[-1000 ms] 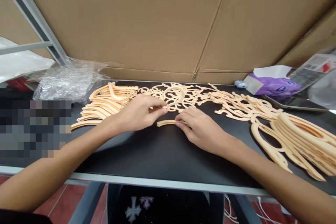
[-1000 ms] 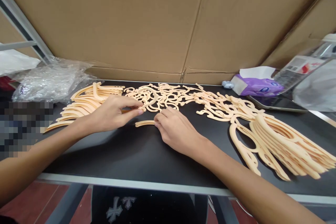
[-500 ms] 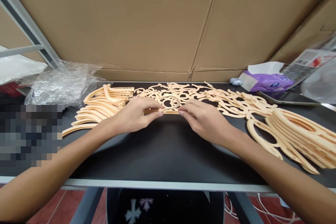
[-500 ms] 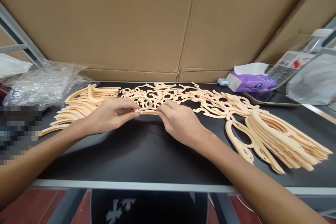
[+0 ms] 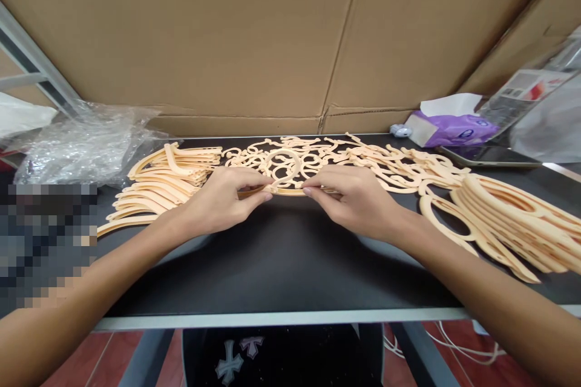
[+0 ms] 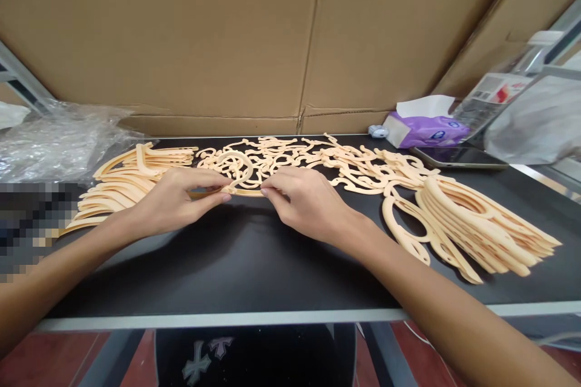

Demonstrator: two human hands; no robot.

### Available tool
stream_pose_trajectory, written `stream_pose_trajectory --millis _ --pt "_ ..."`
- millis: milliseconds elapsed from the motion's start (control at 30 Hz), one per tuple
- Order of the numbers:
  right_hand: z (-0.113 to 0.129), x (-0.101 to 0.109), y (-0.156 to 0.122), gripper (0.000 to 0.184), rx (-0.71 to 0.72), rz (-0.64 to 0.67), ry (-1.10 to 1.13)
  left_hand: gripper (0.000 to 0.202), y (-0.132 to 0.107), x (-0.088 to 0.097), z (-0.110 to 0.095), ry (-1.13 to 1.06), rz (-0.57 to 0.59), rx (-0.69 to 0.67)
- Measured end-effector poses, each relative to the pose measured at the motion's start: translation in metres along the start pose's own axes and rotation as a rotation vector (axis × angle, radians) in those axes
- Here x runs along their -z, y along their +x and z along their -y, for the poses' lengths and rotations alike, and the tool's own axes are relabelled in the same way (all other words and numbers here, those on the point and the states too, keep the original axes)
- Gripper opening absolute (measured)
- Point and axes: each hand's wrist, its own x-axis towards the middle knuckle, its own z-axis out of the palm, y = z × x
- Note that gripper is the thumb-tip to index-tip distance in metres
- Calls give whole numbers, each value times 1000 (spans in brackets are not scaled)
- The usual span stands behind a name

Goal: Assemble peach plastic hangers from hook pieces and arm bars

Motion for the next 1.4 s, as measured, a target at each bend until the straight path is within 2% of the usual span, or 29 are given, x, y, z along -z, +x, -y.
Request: stream_pose_trajectory --millis 333,433,500,533,600,667,733,867,967,1100,1267,1400 --pt "2 -2 1 21 -16 -29 104 22 1 -3 4 97 -3 -21" --pt "4 0 2 15 -101 -69 201 23 1 -2 3 101 -49 -32" --pt "5 2 4 6 -248 -121 355 22 1 -1 2 77 -107 -29" --pt "5 3 5 9 -331 -149 467 22 1 -1 2 60 -136 -21" --pt "7 5 7 25 -453 -190 737 21 1 0 -1 17 -179 7" --pt "9 4 8 38 -509 -192 986 21 1 1 -6 -40 -195 40" --pt "14 1 9 39 -542 -138 1121 21 0 0 -12 -86 -193 55" --pt "25 -7 9 30 -635 44 1136 25 -2 -5 -21 -105 -171 -2" --pt "27 -8 9 27 -721 117 1134 17 -4 -13 -19 -124 -173 -53" --pt "19 -5 10 17 -788 75 1123 6 -7 -25 -13 -118 -245 -141" --pt "10 -4 11 13 -756 28 1068 15 -9 -33 -10 -23 -219 -208" --pt "7 -4 11 17 -721 -4 1037 19 -9 -36 -6 13 -226 -253"
